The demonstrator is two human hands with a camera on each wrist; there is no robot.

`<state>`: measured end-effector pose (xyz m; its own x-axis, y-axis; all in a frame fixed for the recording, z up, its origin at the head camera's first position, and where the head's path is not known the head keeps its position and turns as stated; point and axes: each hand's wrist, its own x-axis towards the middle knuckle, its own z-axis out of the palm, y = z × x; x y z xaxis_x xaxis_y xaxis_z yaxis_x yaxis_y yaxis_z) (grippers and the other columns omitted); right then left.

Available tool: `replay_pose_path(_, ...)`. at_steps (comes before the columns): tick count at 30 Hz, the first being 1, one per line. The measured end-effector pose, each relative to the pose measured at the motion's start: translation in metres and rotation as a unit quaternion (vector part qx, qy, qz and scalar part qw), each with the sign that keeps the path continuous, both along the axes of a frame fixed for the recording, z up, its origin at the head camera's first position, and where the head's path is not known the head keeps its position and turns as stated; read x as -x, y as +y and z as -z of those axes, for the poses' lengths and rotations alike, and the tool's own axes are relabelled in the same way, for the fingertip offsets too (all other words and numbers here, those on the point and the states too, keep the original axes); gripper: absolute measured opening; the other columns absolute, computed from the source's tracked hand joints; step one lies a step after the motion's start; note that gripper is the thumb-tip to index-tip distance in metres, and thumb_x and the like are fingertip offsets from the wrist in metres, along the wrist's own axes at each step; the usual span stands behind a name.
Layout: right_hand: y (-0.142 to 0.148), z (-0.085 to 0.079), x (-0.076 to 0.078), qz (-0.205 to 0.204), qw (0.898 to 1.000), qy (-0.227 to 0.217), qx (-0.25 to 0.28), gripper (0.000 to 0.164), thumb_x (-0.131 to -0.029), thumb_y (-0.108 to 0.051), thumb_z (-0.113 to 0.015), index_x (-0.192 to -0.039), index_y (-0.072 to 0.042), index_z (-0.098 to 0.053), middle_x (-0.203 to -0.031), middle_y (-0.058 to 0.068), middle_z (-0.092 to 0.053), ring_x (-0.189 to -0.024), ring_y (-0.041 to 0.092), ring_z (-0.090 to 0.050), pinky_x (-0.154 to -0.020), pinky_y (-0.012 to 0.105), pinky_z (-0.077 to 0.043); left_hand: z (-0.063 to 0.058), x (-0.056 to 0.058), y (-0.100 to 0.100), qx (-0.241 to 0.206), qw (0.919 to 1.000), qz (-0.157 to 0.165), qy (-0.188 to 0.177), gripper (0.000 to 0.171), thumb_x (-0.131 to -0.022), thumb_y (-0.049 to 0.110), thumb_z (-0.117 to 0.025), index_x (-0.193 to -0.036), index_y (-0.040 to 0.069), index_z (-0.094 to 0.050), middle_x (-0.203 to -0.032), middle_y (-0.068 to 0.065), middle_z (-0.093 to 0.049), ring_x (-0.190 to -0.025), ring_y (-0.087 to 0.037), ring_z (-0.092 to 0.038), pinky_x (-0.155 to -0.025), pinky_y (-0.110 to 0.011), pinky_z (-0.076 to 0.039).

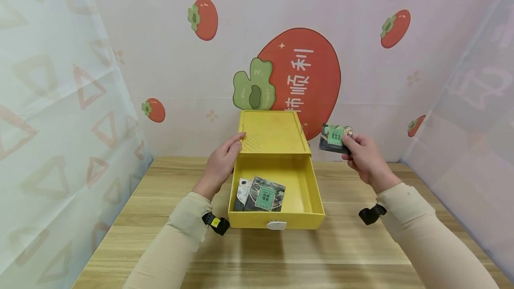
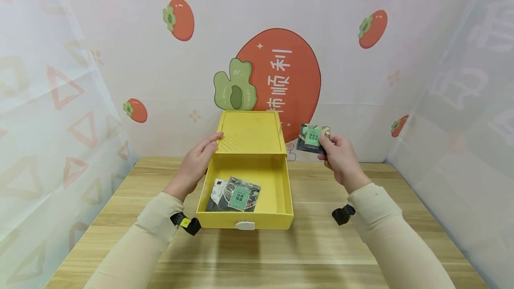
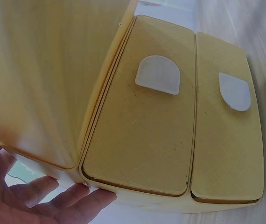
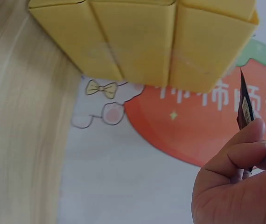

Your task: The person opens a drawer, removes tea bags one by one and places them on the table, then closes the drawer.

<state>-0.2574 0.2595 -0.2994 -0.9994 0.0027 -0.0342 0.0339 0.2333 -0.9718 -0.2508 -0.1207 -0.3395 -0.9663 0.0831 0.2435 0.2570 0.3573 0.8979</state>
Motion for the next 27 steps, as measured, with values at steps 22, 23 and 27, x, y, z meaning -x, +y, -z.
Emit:
replay_pose_path(22, -0.002, 0.063, 0.023, -0.014, 0.997, -0.075, -0.013, 0.020, -0.113, -0.018, -0.046, -0.109, 0.000, -0.052, -0.080, -0.003, -0.058, -0.070, 0.003, -0.055, -0.062, 0.017, -0.051, 0.000, 0.001, -0.001, -0.004, 0.9999, 0.009, 0.004, 0.046, -0.111, 0.045, -0.039, -0.154, 0.033, -0.053, -0.160, 0.005, -0.048, -0.146, -0.021, -0.045, -0.116, -0.048, -0.038)
replay_pose_path(23, -0.003, 0.065, 0.024, -0.016, 0.997, -0.079, -0.014, 0.020, -0.112, -0.017, -0.045, -0.111, 0.001, -0.052, -0.081, -0.003, -0.058, -0.071, 0.003, -0.055, -0.063, 0.017, -0.051, 0.000, 0.001, -0.001, -0.003, 0.9999, 0.010, 0.004, 0.046, -0.111, 0.045, -0.039, -0.154, 0.033, -0.052, -0.160, 0.005, -0.048, -0.146, -0.021, -0.045, -0.117, -0.048, -0.038)
replay_pose_path(27, -0.007, 0.073, 0.024, -0.029, 0.995, -0.096, -0.017, 0.025, -0.112, -0.014, -0.044, -0.125, 0.007, -0.048, -0.085, -0.001, -0.058, -0.074, 0.004, -0.056, -0.065, 0.017, -0.052, 0.000, 0.000, -0.001, -0.004, 0.9999, 0.012, 0.002, 0.047, -0.112, 0.045, -0.039, -0.155, 0.033, -0.051, -0.161, 0.005, -0.047, -0.144, -0.022, -0.046, -0.115, -0.049, -0.039)
